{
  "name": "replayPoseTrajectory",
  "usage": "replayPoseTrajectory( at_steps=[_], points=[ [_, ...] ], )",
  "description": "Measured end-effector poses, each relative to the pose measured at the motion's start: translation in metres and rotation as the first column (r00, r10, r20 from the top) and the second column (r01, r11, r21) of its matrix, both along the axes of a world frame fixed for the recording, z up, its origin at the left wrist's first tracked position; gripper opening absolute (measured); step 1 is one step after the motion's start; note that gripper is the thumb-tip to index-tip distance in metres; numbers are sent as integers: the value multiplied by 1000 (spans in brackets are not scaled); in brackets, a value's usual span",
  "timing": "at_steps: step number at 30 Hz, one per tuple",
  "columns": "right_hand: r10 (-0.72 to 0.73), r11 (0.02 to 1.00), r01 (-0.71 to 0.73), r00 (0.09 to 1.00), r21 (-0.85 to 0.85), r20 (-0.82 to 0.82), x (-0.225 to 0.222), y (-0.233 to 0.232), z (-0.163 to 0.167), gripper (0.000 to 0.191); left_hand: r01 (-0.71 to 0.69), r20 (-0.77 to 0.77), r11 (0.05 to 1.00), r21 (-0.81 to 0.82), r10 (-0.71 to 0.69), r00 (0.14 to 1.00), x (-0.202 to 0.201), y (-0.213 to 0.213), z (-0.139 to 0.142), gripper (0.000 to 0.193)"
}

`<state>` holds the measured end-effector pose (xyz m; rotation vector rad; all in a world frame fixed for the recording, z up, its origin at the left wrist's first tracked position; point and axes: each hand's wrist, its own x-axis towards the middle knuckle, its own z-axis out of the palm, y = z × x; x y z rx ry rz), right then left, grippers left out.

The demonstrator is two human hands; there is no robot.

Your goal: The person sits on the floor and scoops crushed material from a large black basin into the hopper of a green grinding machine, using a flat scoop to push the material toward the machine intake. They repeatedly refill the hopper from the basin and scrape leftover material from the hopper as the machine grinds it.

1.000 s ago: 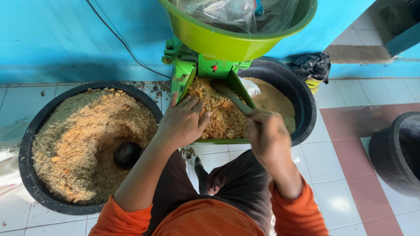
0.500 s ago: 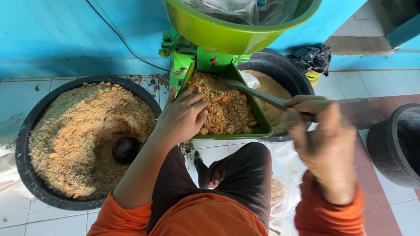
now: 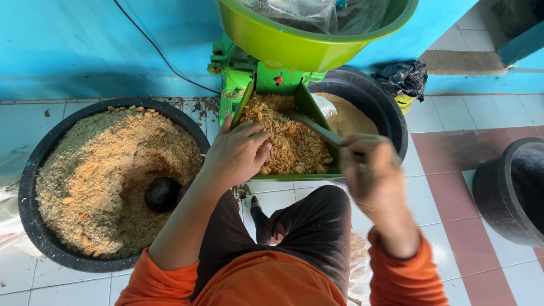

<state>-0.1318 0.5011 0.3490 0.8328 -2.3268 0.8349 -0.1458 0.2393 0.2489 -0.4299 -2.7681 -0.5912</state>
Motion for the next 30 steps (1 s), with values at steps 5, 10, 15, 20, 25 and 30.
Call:
replayPoseTrajectory(
  at_steps=[5,10,15,20,25,30],
  points=[
    [0,1000,-1,992,-7,-127,0,-6,-36,22,-46,-65,999,18,47,997,0,-2,1,28],
    [10,994,-6,999,-108,37,-5,-22,-44,19,-71,-64,997,0,71,995,-1,-4,1,19],
    [-23,998,17,993,-55,-116,-5,-17,-15,17,-62,-127,998,-29,58,990,-2,-3,-2,17],
    [-88,996,88,996,19,14,23,40,50,21,-63,-126,998,-6,61,990,-1,-4,-1,16],
    [-111,987,106,993,122,36,20,34,67,22,-73,-123,997,-27,69,990,1,-4,-2,14],
    [52,997,-52,999,48,9,-4,7,26,20,-101,-194,993,-65,87,977,-1,-6,-8,12]
  ],
)
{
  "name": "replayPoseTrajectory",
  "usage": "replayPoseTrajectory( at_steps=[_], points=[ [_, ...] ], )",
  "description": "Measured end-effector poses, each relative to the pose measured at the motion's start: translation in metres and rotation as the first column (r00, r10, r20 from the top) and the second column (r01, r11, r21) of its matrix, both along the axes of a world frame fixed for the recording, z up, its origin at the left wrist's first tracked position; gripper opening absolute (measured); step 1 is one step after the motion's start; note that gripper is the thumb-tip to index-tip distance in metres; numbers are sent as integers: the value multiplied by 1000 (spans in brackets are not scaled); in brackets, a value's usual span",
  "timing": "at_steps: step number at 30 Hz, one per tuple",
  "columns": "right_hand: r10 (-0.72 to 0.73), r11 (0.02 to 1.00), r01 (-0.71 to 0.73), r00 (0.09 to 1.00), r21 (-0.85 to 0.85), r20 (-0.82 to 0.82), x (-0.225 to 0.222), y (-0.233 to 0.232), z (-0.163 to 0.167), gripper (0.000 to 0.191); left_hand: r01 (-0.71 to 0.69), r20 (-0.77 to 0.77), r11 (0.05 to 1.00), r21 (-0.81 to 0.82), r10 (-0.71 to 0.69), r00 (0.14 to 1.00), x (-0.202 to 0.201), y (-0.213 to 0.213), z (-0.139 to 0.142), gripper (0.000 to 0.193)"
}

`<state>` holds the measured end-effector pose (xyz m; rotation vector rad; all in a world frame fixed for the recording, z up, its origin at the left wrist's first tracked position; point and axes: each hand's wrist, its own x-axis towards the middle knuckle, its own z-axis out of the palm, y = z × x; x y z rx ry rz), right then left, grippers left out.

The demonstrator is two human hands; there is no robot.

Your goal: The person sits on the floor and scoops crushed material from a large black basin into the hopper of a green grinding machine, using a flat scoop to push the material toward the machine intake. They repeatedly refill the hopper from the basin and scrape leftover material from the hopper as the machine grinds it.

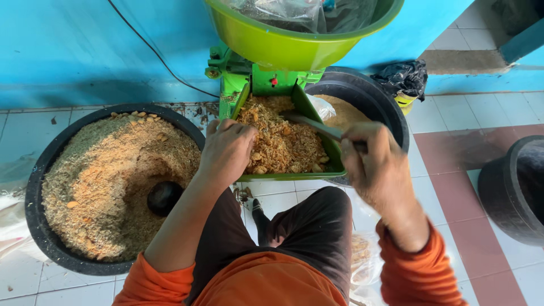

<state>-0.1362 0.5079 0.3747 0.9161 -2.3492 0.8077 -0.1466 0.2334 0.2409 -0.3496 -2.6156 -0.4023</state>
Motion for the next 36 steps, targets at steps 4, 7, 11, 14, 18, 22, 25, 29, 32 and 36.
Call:
replayPoseTrajectory(
  at_steps=[4,7,11,14,18,22,25,29,32,36],
  points=[
    [15,1000,-17,989,-16,-145,3,-7,-39,21,-38,2,999,20,38,999,-1,-1,-4,8],
    [-31,999,26,988,-38,-151,13,-3,-46,20,-43,-66,999,22,44,997,-3,-1,-3,9],
    [-57,990,52,998,-129,-35,14,-12,-40,19,-129,60,987,-98,135,989,-20,1,4,12],
    [43,999,-43,991,-2,-124,9,-23,-38,22,-128,-56,982,-136,122,991,-48,9,9,19],
    [-84,994,76,991,-76,-107,23,-11,-35,22,-110,66,983,-145,120,991,-98,26,15,14],
    [-88,996,88,994,-9,-69,49,17,-21,22,-60,255,998,1,58,965,-126,33,17,23],
    [-78,995,78,997,-61,5,46,18,-17,21,-120,332,991,-64,135,934,-120,27,21,20],
    [42,998,-45,998,-54,-51,14,1,-34,19,-141,394,961,-240,229,890,-88,9,25,17],
    [39,995,-36,999,-98,33,6,-3,-56,16,-21,639,955,-295,213,739,-70,1,26,47],
    [40,990,-42,999,-137,-15,3,-12,-77,16,-38,537,996,-75,72,841,-56,-6,17,47]
  ],
)
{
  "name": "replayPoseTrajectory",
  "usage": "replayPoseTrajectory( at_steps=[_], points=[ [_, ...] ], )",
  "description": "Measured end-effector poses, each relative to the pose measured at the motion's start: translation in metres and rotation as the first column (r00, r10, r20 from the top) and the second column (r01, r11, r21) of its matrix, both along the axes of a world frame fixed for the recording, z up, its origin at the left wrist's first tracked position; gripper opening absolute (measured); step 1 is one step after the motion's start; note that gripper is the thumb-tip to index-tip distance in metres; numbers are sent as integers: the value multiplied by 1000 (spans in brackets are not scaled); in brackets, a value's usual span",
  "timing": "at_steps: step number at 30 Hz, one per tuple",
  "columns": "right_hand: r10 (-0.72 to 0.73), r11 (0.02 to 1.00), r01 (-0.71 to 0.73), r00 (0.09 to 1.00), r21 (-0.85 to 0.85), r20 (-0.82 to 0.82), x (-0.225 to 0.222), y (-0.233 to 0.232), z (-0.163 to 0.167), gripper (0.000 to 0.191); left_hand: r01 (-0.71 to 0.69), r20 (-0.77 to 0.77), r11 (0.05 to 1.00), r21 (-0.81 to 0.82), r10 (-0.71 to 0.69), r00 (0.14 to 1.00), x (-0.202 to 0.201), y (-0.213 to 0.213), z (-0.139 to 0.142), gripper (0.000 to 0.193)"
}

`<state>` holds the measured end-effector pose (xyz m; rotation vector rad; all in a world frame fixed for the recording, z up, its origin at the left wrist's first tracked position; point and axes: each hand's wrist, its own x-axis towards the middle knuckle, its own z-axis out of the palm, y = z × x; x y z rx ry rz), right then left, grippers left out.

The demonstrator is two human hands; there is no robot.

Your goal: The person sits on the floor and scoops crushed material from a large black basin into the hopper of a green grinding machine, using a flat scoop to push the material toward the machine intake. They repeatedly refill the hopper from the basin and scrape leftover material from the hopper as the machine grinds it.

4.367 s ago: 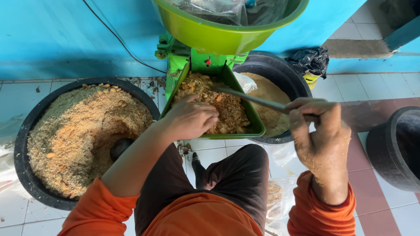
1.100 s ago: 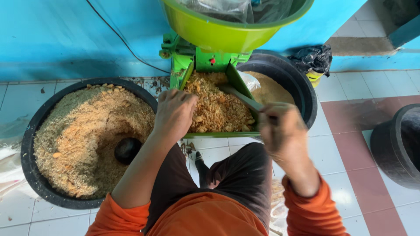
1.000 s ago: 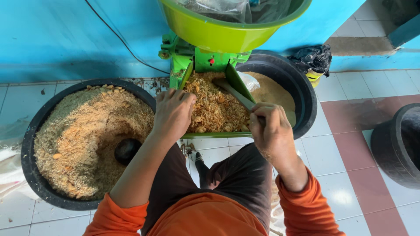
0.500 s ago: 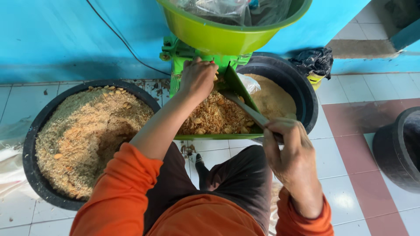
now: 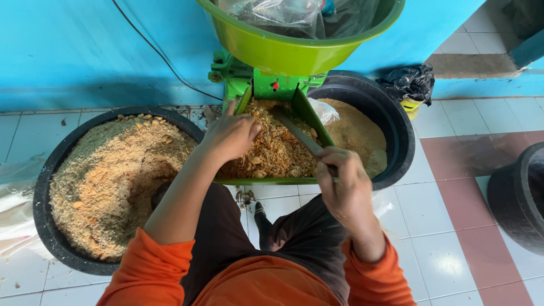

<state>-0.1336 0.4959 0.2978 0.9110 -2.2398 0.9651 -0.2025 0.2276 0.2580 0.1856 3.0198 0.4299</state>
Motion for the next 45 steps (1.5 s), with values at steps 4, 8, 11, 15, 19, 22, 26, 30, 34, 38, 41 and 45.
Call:
replayPoseTrajectory(
  at_steps=[4,8,11,15,19,22,26,30,34,38,41,45],
  points=[
    [-53,998,53,999,43,7,0,-2,7,16,23,-66,1000,4,-22,998,12,-3,-16,49],
    [-104,990,108,993,-85,56,3,6,24,14,23,-176,996,81,-9,984,22,-7,-26,49],
    [-61,997,63,997,-50,45,3,7,29,15,34,-224,997,64,-19,974,26,-7,-29,49],
    [-28,999,29,999,-19,18,3,1,29,18,43,-279,998,42,-30,960,23,-7,-28,45],
    [-22,997,28,996,78,-81,7,-5,32,22,84,-297,979,-185,-137,945,-5,-14,-10,26],
    [45,993,-37,996,108,-75,8,-8,36,22,134,-40,938,-320,-155,987,-39,-14,9,14],
    [-81,997,81,997,5,15,8,1,32,21,193,213,930,-311,-130,968,-91,12,17,16],
    [-107,994,107,994,15,27,11,25,22,20,149,263,951,-272,-76,962,-112,26,1,20],
    [-85,996,89,990,-30,115,14,42,27,18,190,353,919,-346,-60,934,-124,26,-14,23],
    [-122,992,124,988,-12,97,11,36,41,17,126,432,966,-227,-16,902,-138,16,-21,25],
    [-89,996,89,995,-13,37,-1,17,40,18,113,468,969,-218,2,884,-141,13,-26,28],
    [14,1000,-13,999,-25,30,-10,4,22,18,-177,530,982,65,117,840,-136,9,-29,29]
  ],
)
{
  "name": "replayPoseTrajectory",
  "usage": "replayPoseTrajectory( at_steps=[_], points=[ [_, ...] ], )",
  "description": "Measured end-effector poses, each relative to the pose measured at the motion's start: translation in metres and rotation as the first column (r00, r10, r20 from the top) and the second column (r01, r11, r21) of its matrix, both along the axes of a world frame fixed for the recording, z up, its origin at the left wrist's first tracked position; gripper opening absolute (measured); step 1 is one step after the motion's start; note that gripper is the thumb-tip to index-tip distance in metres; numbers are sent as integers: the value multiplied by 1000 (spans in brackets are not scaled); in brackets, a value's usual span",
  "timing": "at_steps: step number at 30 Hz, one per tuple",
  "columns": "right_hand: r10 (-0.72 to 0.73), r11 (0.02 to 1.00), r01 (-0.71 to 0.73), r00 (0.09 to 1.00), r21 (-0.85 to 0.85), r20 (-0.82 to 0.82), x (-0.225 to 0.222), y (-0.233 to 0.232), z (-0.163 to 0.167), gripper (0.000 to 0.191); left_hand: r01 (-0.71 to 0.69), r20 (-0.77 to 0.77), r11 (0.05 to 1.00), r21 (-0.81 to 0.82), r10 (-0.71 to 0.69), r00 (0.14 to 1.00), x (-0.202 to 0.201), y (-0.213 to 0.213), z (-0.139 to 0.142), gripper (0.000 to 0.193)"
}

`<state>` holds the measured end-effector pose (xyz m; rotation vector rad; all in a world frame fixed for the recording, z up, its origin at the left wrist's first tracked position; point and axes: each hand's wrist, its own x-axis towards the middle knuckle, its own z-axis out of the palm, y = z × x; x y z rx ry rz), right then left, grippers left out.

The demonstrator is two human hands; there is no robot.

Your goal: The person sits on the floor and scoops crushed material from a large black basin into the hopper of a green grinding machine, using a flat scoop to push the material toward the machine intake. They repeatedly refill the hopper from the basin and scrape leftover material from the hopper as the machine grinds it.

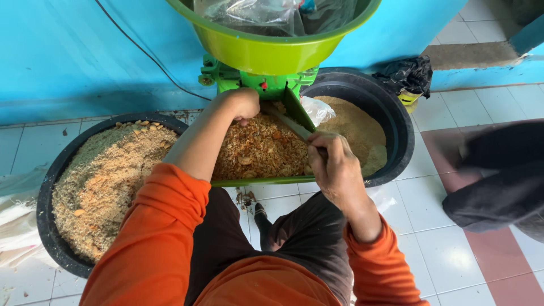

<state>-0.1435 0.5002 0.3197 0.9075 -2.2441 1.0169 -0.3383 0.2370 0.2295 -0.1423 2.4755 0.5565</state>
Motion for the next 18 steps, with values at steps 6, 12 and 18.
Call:
replayPoseTrajectory(
  at_steps=[6,12,18],
  points=[
    [5,997,1,997,-76,75,3,9,-9,18,-208,53,936,283,201,978,5,-15,12,33],
    [-81,995,84,995,-48,64,0,9,-10,20,-35,-87,986,161,49,995,25,-16,25,35],
    [-39,998,41,998,-46,38,12,2,-15,21,91,-497,993,-79,-118,859,96,-23,42,43]
  ],
)
